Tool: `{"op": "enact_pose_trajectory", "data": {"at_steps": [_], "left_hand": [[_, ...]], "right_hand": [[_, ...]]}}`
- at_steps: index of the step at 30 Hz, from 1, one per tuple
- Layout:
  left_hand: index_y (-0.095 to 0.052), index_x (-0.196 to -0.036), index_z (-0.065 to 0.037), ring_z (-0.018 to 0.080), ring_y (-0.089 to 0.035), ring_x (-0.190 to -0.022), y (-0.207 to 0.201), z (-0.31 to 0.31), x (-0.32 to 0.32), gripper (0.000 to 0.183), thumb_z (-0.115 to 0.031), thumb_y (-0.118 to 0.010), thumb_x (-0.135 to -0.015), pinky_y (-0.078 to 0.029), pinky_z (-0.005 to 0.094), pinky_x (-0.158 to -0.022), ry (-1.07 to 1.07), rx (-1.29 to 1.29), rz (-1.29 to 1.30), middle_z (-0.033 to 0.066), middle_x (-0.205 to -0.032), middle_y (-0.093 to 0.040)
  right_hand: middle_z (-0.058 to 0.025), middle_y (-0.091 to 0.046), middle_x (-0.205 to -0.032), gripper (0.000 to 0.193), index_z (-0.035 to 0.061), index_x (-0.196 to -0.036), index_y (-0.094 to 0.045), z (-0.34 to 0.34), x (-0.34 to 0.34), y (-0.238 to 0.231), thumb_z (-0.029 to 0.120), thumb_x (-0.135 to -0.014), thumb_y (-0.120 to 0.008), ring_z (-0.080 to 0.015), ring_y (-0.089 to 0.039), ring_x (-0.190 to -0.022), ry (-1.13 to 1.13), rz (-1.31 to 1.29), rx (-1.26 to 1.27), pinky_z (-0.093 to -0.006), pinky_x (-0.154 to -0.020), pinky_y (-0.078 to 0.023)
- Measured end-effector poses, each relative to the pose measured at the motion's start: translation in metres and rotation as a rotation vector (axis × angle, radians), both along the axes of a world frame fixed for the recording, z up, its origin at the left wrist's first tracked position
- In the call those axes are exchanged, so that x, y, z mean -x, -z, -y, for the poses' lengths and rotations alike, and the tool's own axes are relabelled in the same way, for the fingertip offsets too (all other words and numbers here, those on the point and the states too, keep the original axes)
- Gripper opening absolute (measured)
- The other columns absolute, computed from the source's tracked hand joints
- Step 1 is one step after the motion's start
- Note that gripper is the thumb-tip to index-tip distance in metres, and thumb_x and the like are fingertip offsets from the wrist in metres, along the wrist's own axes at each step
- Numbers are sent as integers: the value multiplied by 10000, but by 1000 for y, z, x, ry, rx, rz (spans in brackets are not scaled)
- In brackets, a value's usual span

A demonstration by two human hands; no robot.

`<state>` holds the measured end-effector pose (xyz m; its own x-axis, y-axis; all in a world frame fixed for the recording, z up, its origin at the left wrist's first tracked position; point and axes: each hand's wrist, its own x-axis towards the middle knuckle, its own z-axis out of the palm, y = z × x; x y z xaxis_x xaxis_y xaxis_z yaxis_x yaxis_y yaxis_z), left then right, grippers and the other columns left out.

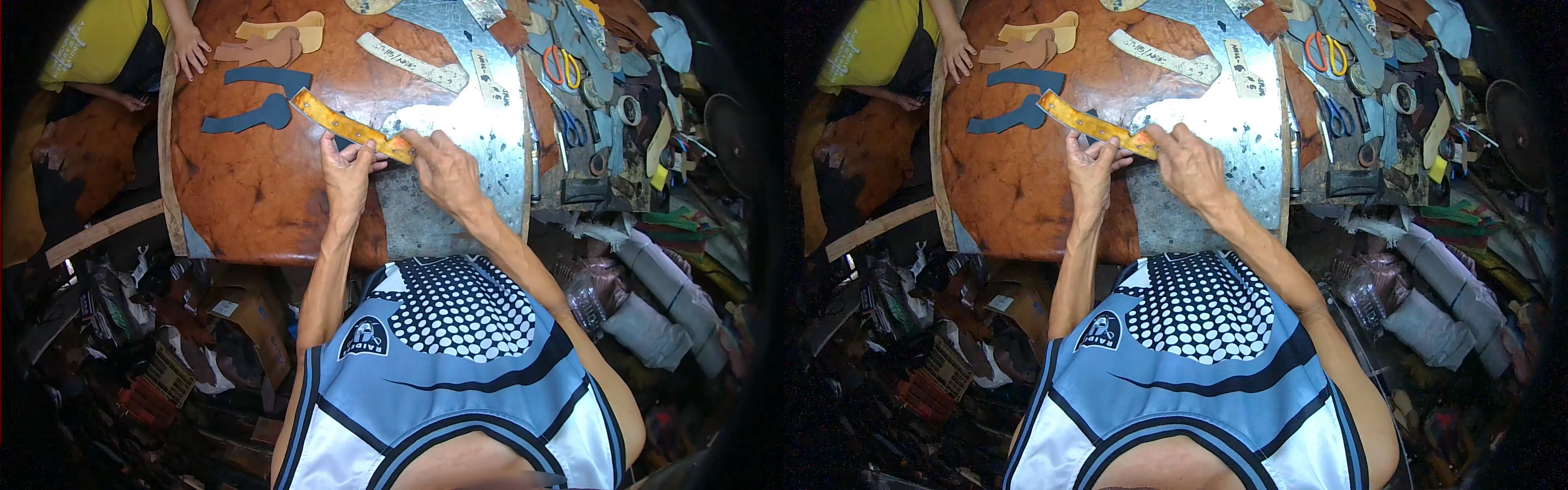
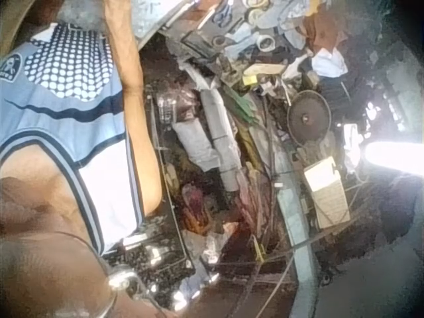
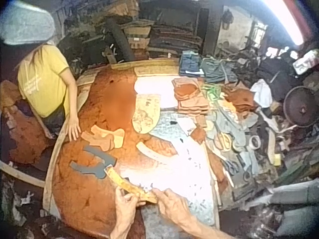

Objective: Cutting leather pieces from a hide and marking them using templates.

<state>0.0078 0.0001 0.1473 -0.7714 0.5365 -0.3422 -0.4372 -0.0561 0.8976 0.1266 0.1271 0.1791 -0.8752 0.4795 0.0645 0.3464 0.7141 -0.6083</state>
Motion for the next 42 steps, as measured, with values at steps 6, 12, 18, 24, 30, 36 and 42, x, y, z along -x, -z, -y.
{"op": "enact_pose_trajectory", "data": {"at_steps": [6, 12, 18, 24, 30, 36, 42], "left_hand": [[-148, -1391, -21, 205, -690, -758, 5, 3, 3, 659, -35, -609, -920, -609, 307, -640, -5, 2, 7, 172, -918, -648], [-111, -1398, -15, 205, -687, -749, 4, 1, 3, 677, 1, -590, -919, -604, 293, -617, -23, 1, 60, 186, -943, -637], [-188, -1372, -54, 228, -700, -781, -1, 5, -1, 622, -92, -621, -927, -610, 316, -648, -41, -42, 93, 198, -994, -647], [-495, -1237, -25, 207, -702, -708, -19, 53, 5, 374, -198, -636, -938, -555, 269, -600, 234, 257, 245, 144, -894, -697], [-671, -1013, 13, 206, -682, -734, -62, 21, 39, 247, -210, -640, -910, -516, 303, -637, 475, 494, -927, 145, -843, -704], [-675, -977, 3, 110, -598, -691, -38, -7, 73, 316, -293, -568, -957, -458, 275, -606, 1045, 463, -426, 66, -746, -641], [-684, -844, -28, 36, -456, -636, -3, 1, 80, 247, -255, -628, -924, -366, 220, -557, 630, 410, -199, -45, -739, -578]], "right_hand": [[-134, -633, -833, 289, 59, -1129, -681, -20, -12, 9, 108, -867, -570, -271, -646, -712, 146, 50, 112, -372, -653, -533], [-54, -630, -766, 325, -49, -1085, -641, -3, -2, 9, 215, -898, -659, -106, -585, -647, 371, -28, 1008, -240, -550, -465], [8, -586, -634, 204, 8, -912, -632, -9, 8, 19, 206, -898, -681, -37, -490, -487, 347, -90, 1172, -182, -411, -356], [16, -565, -593, 201, 33, -880, -638, -32, 10, 18, 219, -948, -607, -49, -500, -501, 150, 12, 1055, -199, -458, -386], [5, -555, -613, 223, 16, -895, -645, -52, 17, -3, 213, -962, -569, -66, -514, -548, -22, 133, 972, -228, -507, -409], [-92, -640, -777, 322, -38, -1144, -646, -51, 23, -17, 208, -951, -569, -125, -560, -640, -125, 183, 691, -286, -606, -478], [-74, -661, -837, 334, -45, -1137, -639, -101, -4, 12, 211, -927, -596, -123, -582, -661, -1, 206, 668, -286, -607, -496]]}}
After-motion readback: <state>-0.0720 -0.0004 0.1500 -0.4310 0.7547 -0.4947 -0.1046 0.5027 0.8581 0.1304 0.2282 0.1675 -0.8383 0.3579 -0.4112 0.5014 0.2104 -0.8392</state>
